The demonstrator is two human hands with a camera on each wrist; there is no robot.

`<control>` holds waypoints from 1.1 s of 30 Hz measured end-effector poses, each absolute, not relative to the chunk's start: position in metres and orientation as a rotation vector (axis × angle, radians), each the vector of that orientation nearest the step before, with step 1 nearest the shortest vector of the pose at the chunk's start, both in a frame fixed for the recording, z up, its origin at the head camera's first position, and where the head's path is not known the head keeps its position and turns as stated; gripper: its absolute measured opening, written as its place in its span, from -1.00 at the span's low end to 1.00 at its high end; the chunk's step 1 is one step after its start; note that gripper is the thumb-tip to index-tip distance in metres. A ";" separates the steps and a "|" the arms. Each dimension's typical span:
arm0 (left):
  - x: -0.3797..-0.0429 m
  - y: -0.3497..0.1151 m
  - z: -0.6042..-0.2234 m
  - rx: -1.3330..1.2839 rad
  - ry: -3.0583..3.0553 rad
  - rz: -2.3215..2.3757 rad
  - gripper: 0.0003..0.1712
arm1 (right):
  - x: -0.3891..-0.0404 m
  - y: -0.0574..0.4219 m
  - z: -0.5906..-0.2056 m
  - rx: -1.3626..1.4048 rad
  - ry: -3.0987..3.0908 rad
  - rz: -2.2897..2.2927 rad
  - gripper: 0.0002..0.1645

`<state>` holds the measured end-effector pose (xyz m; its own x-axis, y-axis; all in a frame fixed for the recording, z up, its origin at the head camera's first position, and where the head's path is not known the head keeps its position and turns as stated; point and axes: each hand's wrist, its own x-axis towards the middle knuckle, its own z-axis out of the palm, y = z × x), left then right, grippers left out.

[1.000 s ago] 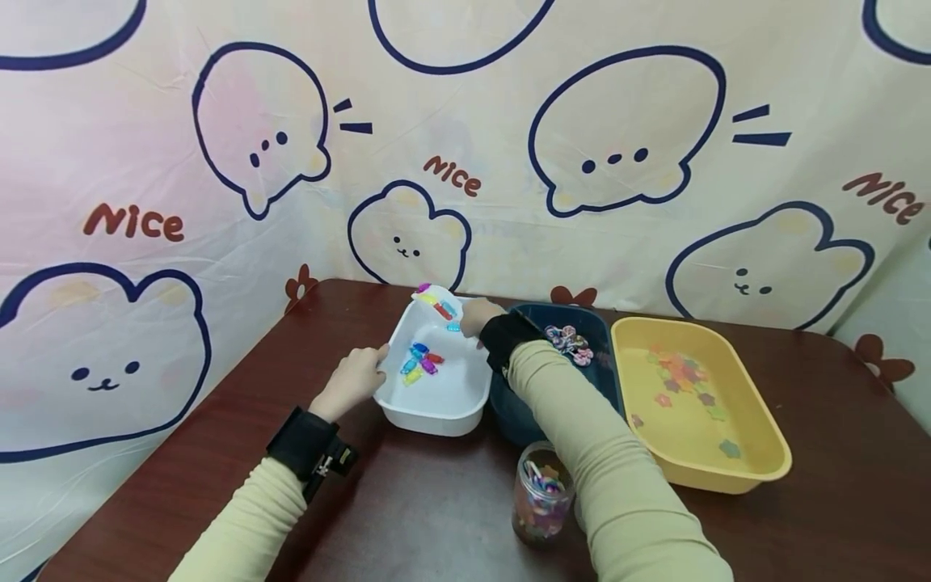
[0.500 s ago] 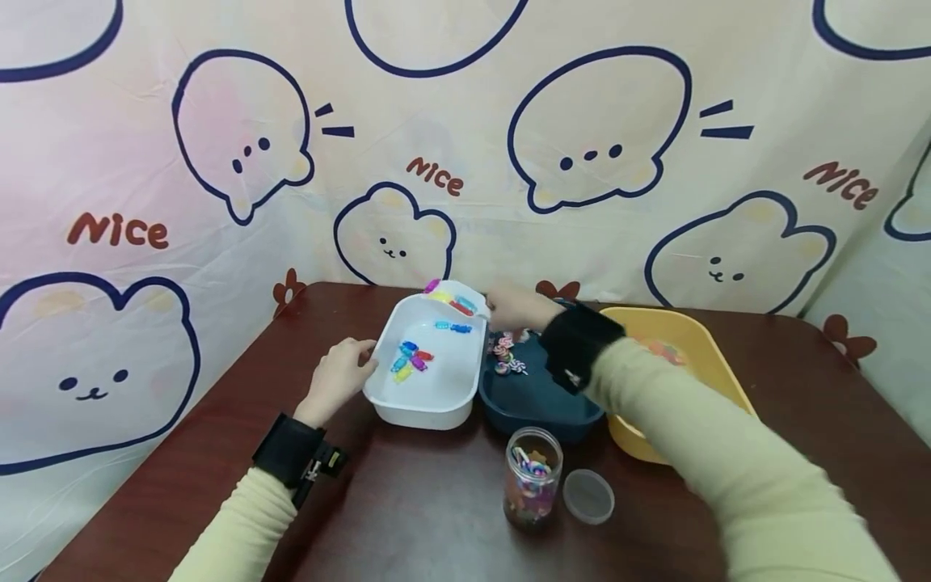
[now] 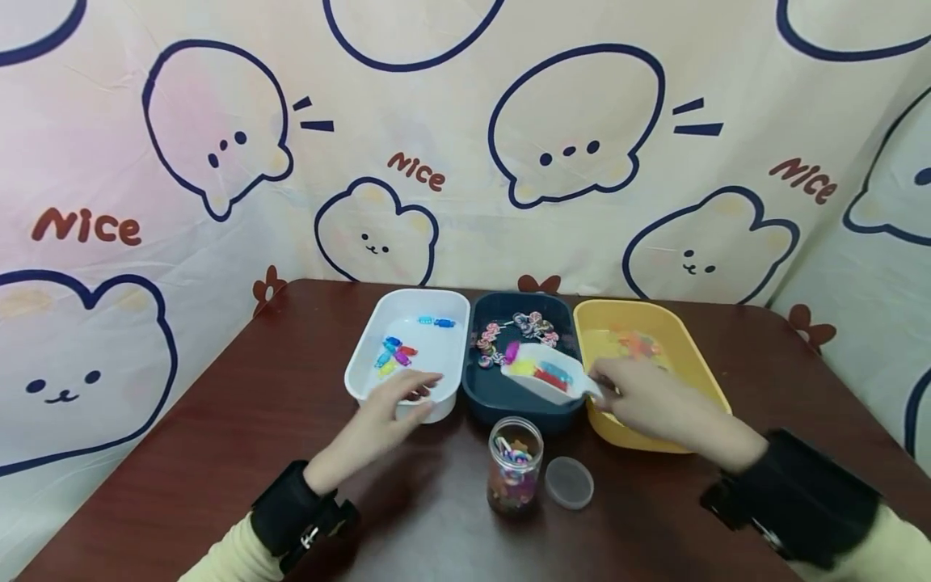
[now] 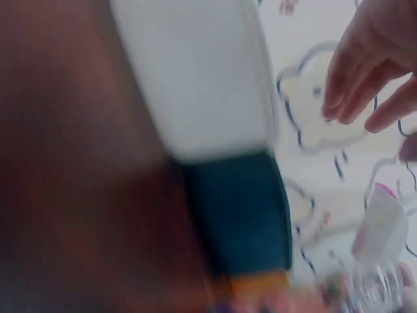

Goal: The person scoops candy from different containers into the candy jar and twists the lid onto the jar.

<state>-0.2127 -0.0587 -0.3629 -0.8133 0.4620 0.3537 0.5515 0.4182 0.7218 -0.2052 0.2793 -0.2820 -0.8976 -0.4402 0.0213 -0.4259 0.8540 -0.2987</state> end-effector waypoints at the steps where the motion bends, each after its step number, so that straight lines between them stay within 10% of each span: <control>1: -0.210 -0.054 -0.364 -0.978 -2.588 -1.430 -0.53 | -0.199 0.284 -0.285 -0.669 2.978 -0.464 -0.89; 33: -0.192 -0.001 -0.375 -1.250 -2.667 -1.617 -0.31 | -0.137 0.257 -0.270 -0.873 3.383 0.525 -0.35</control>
<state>-0.1919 -0.0012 -0.3747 -0.7027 0.6879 0.1816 0.4792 0.2690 0.8355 -0.1366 0.2569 -0.2698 -0.8070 -0.5119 0.2945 -0.3987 0.8401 0.3678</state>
